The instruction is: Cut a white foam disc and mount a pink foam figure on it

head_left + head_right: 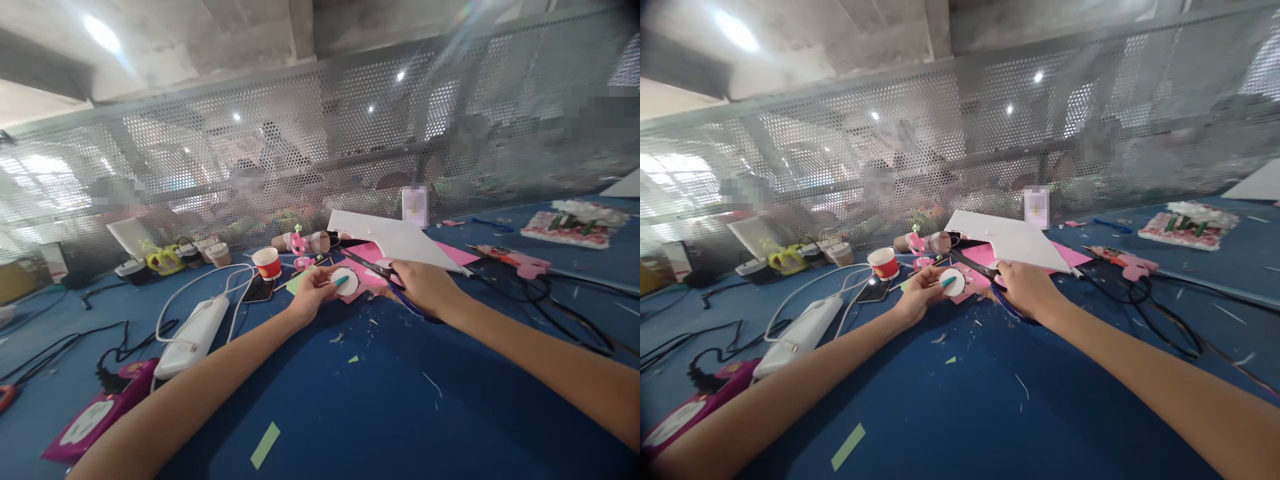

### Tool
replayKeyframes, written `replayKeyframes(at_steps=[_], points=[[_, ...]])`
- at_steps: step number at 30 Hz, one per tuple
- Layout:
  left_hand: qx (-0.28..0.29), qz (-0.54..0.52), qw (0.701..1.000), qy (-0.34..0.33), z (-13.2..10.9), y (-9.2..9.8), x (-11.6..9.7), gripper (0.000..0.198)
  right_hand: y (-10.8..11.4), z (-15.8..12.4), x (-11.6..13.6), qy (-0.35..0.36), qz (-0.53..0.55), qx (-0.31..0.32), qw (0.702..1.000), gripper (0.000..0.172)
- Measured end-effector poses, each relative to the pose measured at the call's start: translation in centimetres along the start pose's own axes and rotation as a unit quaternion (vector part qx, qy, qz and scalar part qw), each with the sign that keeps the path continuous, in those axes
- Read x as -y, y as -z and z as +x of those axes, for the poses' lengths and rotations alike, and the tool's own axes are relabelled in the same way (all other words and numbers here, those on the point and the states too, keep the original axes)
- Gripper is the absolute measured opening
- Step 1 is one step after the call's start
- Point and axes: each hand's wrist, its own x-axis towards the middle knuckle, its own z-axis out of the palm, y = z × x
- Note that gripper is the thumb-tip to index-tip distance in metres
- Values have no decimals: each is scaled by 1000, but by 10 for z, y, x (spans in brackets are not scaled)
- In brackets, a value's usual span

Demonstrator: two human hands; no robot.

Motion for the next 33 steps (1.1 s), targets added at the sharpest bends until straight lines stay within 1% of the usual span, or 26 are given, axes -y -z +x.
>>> replayKeyframes(at_steps=[2,5,8,11,14,18,24,33], points=[[-11,-11,1000,-4,1,1,0,41,-2,0,0,20,0,-1,1000,36],[-23,-34,999,-4,2,3,0,49,-4,0,1,43,-10,-6,999,32],[-21,-50,999,4,2,4,-1,57,-6,0,1,51,-24,-21,998,35],[-14,-49,999,4,2,3,-1,55,-7,-1,1,55,-40,-40,997,39],[-17,-43,999,3,1,1,-2,47,-8,-1,1,64,-41,-51,996,40],[-19,-33,999,14,-1,-1,-3,43,-9,-1,2,63,-33,-44,996,42],[3,-17,1000,23,-3,-3,-6,38,-9,-1,4,61,-33,-31,997,47],[-6,-18,1000,13,-4,-2,-6,40,-8,-1,5,59,-58,-37,996,49]])
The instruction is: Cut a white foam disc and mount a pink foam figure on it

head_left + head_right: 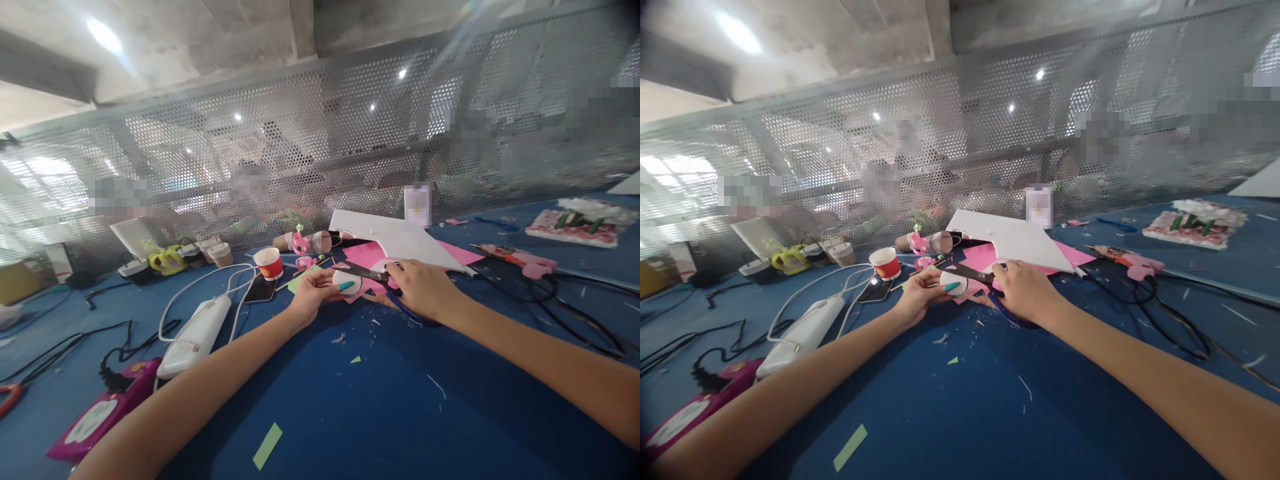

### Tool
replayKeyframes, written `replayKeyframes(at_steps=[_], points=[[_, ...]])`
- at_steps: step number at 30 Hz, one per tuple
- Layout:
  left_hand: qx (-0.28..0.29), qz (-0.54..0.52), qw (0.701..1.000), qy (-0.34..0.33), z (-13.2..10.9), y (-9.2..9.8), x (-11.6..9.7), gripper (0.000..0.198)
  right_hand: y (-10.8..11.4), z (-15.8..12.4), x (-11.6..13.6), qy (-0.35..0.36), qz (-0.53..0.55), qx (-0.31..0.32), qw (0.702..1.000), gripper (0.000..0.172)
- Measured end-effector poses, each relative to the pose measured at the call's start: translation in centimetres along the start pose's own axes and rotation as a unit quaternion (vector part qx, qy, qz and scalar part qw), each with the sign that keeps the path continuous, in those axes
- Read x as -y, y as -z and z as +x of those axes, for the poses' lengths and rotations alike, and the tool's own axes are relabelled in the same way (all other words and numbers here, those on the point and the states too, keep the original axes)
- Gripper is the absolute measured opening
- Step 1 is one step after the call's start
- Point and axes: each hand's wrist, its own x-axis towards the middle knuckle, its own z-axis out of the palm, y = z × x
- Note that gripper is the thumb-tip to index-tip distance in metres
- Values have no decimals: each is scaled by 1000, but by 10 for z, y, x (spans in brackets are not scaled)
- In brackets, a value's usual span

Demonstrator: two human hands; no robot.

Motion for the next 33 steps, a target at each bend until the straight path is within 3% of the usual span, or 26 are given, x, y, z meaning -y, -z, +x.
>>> replayKeyframes(at_steps=[10,16,20,25,33], points=[[-9,11,1000,12,-2,-3,-2,42,-1,-1,2,-4,66,26,997,43],[-7,-1,1000,9,1,0,1,44,-1,0,-4,-5,35,35,999,37],[-2,-5,1000,-4,2,1,2,48,2,0,-9,-10,35,12,999,38],[8,-16,1000,-26,2,1,1,67,3,0,-10,-59,16,-24,998,45],[20,-3,999,-38,3,1,4,47,0,-13,2,-71,9,-22,997,48]])
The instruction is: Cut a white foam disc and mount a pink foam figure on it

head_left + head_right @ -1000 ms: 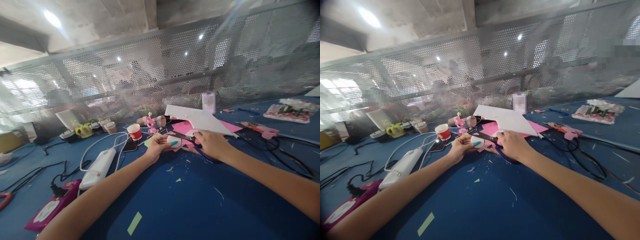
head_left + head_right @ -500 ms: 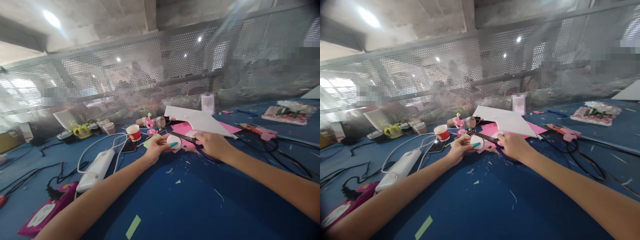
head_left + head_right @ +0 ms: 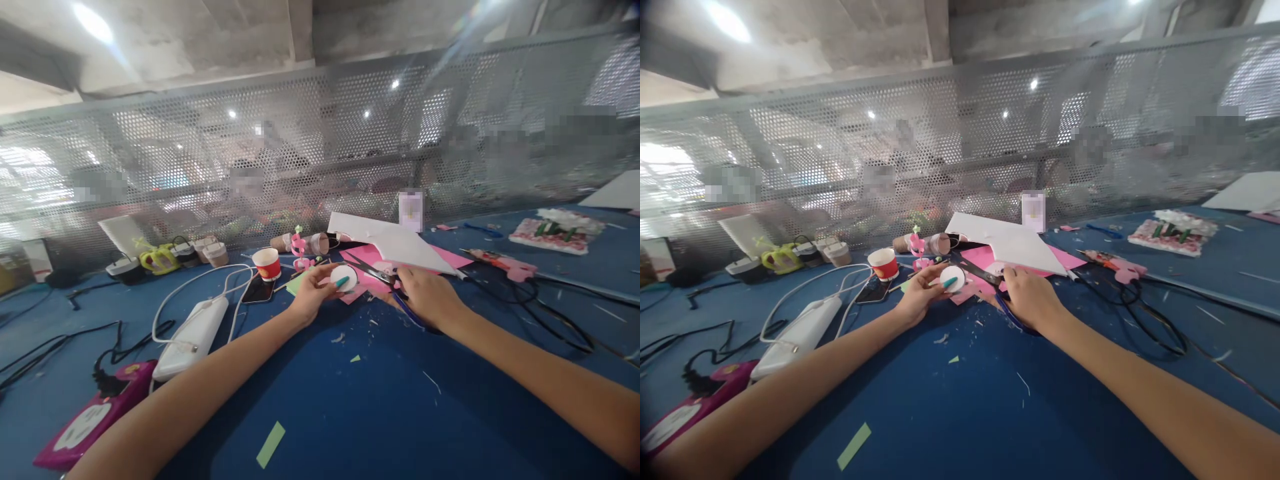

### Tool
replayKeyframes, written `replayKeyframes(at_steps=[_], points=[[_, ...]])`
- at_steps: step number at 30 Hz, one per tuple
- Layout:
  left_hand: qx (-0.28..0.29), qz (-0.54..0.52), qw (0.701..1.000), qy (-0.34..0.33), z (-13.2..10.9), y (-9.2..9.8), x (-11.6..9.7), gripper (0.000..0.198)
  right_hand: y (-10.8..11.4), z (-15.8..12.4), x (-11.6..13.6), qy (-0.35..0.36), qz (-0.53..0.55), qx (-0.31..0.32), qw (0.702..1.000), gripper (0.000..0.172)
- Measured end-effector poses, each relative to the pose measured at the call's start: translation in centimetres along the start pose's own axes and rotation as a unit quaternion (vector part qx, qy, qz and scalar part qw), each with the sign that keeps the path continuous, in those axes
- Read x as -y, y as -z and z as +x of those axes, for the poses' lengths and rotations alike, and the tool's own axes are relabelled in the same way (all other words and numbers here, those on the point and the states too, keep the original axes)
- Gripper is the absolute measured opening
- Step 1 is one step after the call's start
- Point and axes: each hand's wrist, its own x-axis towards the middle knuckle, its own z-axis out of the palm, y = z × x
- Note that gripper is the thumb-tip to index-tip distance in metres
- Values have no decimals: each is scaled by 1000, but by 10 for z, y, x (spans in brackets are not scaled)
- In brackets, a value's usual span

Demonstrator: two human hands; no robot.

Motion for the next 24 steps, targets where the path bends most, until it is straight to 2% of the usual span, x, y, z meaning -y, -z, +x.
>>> replayKeyframes(at_steps=[5,9,14,20,24], points=[[-17,-31,999,19,1,0,-1,52,-1,-4,4,-9,-1,19,1000,51],[2,-51,999,18,1,-1,-1,64,-4,-3,8,-8,-6,47,999,55],[35,-40,998,18,1,1,2,42,-5,-5,12,-1,-10,58,998,61],[25,-28,999,30,-2,-2,0,40,-5,-6,12,9,12,44,999,56],[43,-23,998,32,-4,-4,-1,39,-5,-6,12,22,13,30,999,52]])
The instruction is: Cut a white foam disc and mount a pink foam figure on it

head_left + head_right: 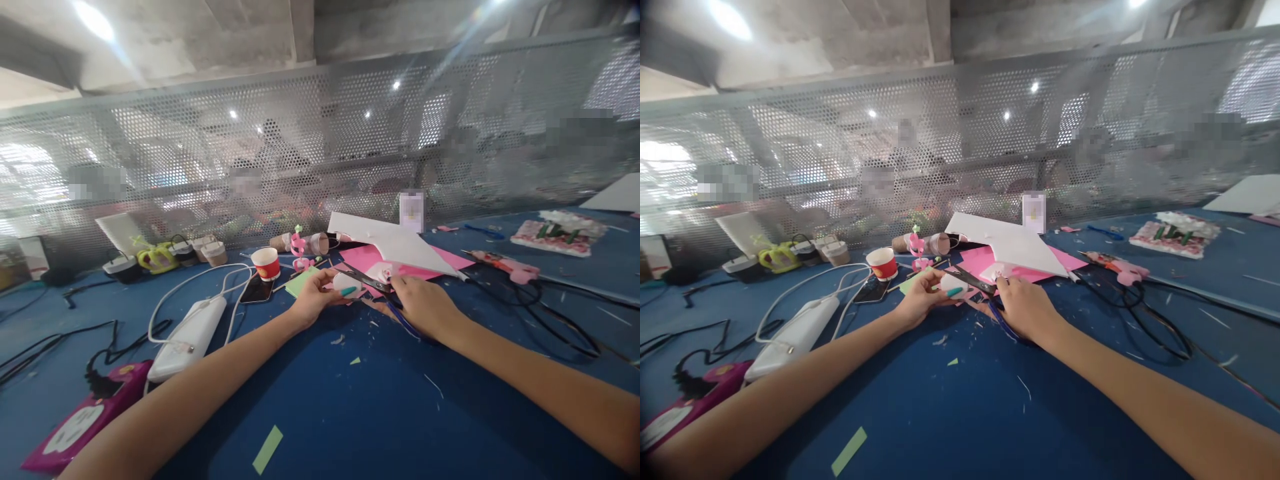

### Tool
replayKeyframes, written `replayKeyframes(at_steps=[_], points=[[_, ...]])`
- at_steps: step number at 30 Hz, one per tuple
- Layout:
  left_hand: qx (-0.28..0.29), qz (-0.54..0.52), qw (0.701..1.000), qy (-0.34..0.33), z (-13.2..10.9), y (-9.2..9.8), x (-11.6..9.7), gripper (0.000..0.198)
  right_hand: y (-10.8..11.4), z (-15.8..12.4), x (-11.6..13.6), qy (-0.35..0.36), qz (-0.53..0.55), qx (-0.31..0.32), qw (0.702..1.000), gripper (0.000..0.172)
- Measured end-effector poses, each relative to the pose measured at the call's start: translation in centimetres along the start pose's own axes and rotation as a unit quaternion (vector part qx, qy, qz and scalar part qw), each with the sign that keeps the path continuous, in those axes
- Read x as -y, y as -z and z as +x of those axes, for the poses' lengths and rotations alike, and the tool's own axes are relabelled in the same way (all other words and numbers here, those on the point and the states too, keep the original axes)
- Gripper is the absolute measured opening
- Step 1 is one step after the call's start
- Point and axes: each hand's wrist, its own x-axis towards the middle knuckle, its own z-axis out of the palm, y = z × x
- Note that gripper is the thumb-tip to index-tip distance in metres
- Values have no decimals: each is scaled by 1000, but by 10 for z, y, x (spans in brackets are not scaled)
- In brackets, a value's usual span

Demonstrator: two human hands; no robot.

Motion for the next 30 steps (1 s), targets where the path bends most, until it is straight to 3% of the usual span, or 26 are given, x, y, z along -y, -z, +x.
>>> replayKeyframes(at_steps=[8,19,30], points=[[28,23,999,2,-2,-1,-1,39,7,-1,1,0,-7,-20,1000,51],[19,24,999,9,-1,0,-1,41,11,2,-6,-7,-9,-8,1000,55],[17,44,999,16,1,2,1,37,9,3,-12,34,-3,-6,999,51]])
